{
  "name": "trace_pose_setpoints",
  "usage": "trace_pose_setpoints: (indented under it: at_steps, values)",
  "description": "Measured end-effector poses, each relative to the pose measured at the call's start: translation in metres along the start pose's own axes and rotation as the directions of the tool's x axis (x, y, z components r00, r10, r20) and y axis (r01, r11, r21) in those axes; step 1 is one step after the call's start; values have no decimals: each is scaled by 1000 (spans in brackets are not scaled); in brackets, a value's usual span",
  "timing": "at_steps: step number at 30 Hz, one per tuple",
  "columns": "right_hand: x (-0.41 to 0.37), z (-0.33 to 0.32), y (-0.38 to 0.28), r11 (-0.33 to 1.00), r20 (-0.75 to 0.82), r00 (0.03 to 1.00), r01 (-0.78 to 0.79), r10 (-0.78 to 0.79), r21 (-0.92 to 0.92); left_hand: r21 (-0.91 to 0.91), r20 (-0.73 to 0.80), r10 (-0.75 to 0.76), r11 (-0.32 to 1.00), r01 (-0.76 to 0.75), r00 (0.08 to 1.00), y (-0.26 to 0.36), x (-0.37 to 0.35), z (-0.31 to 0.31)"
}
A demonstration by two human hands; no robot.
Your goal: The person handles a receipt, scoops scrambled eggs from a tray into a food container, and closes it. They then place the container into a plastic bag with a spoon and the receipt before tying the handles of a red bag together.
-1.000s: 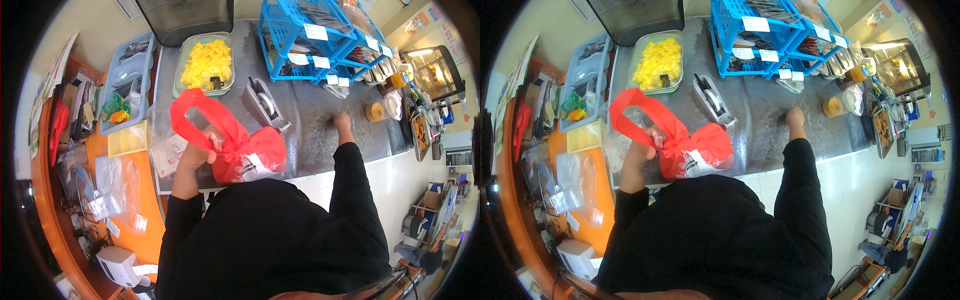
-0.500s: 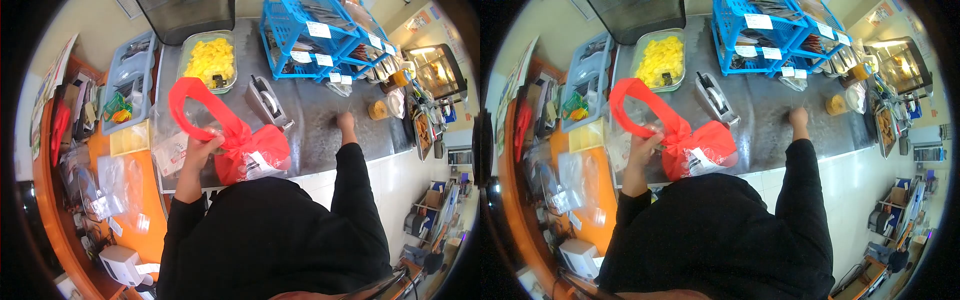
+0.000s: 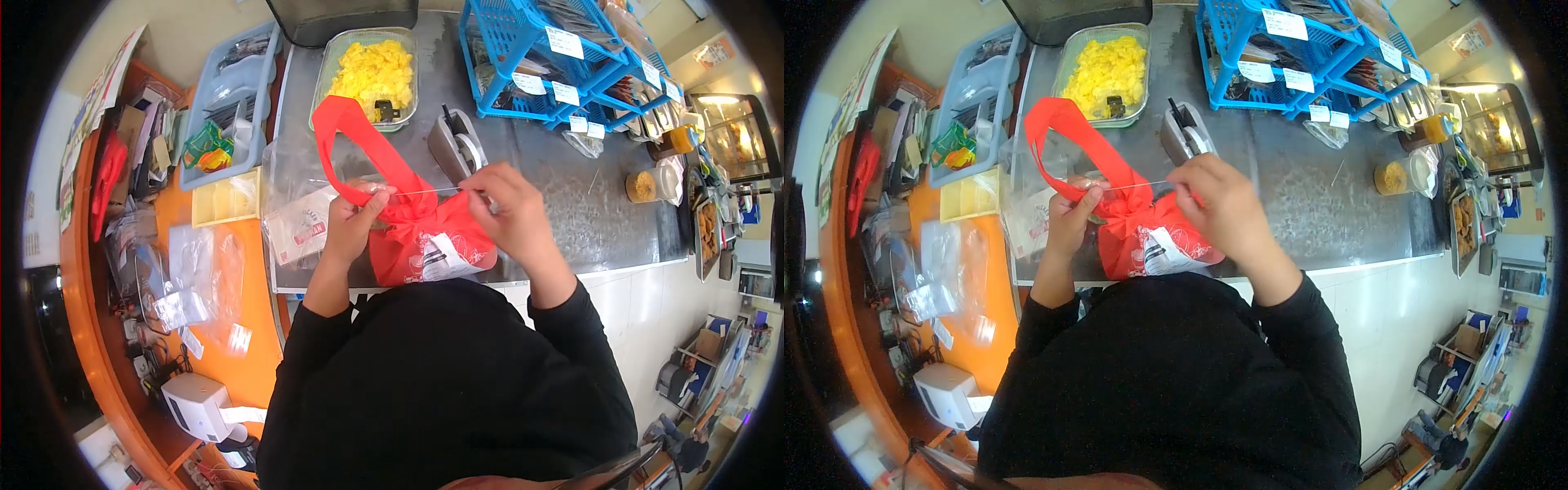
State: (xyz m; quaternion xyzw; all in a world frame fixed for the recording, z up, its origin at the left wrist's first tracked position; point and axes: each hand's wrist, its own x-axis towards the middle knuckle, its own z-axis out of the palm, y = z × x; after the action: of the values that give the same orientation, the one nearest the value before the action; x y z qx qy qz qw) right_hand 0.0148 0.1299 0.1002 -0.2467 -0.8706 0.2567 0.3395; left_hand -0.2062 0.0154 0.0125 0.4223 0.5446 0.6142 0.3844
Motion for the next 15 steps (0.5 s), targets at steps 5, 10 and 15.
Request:
trace_pose_setpoints:
  at_steps: [5, 10, 15]
  values:
    - [2, 19, -4, 986, 32, 997, 80, -76, -147, -401, 267, -84, 896, 190, 960, -7, -1, -22]
    - [3, 25, -1, 972, 57, 993, 112, -102, -205, -393, 425, -106, 873, 289, 899, 6, -3, -27]
    - [8, 21, -1, 958, 106, 985, 158, -135, -241, -118, 411, -60, 986, 119, 910, 19, -2, -33]
